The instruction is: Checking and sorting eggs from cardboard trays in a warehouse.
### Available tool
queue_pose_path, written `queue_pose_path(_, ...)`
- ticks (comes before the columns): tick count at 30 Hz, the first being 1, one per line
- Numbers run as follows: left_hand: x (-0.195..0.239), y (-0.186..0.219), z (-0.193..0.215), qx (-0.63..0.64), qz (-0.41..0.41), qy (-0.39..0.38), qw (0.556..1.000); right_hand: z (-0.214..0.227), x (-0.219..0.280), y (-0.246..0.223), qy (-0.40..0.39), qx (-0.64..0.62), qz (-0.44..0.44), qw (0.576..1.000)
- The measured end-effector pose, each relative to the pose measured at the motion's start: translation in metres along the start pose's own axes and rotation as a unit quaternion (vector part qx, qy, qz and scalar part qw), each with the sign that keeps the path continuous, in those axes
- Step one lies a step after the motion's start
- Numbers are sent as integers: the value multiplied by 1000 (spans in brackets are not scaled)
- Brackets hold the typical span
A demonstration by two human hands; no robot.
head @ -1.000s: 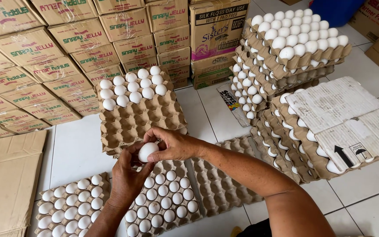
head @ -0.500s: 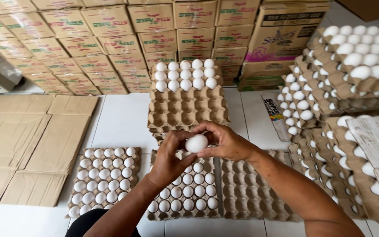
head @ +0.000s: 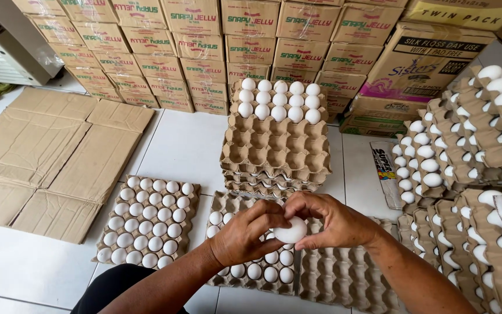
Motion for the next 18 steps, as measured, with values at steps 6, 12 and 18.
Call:
queue_pose_path(6,12,-6,-8,-13,2,-15,1000,-5,-8,-5,-13,52,-3,999)
queue_pose_path(12,6,-44,-19,-112,128,-101,980,6,-16,88,1,102,-200,974)
queue_pose_path(18,92,-110,-72,-246,227,-361,870,-7,8,245,-46,281,-277,918)
Point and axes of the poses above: each hand's wrist, its own x-axis away from the middle knuckle, its own z-axis out of the back of the hand, y = z × x, the point moved 10 cm from there along -x, towards the middle knuckle, and after that the axes turned 4 degrees about -z, right-handed, at the moved point
